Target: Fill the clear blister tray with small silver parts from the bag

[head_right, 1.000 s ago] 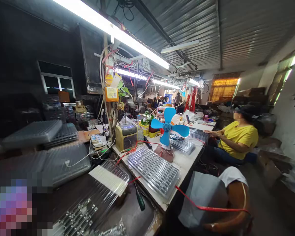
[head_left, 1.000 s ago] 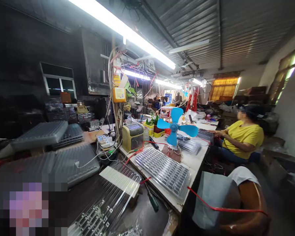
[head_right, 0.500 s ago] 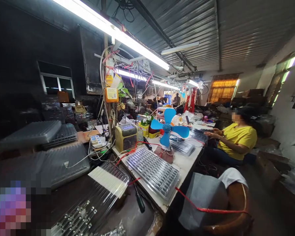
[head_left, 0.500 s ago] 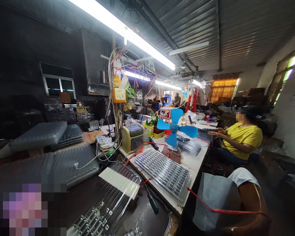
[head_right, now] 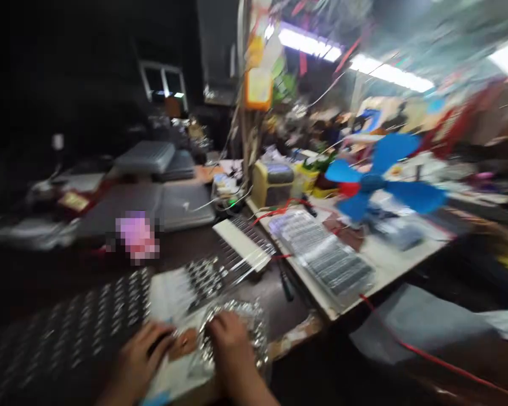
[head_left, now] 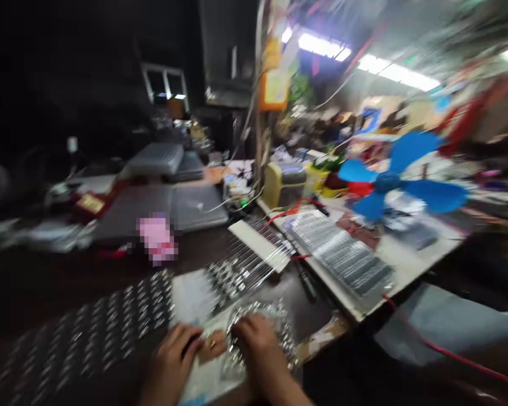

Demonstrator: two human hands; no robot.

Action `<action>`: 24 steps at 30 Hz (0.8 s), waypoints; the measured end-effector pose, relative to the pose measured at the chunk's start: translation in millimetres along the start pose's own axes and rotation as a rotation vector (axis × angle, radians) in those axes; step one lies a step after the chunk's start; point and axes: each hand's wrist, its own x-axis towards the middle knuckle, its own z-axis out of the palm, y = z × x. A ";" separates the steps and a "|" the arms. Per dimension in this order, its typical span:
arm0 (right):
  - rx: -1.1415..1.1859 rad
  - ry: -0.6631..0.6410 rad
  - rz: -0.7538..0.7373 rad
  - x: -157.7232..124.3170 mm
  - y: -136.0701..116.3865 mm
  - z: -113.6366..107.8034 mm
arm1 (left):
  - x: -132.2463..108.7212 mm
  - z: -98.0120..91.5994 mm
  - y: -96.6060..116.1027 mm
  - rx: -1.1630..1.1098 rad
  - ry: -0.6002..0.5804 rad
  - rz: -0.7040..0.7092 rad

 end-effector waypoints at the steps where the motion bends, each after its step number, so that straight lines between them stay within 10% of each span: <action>1: 0.010 -0.033 -0.001 0.9 -1.1 1.9 | -1.2 -3.6 2.8 -0.014 -0.077 -0.053; 24: 0.081 -0.021 -0.087 9.1 7.3 -2.5 | 4.7 -4.1 27.5 0.031 -0.154 0.000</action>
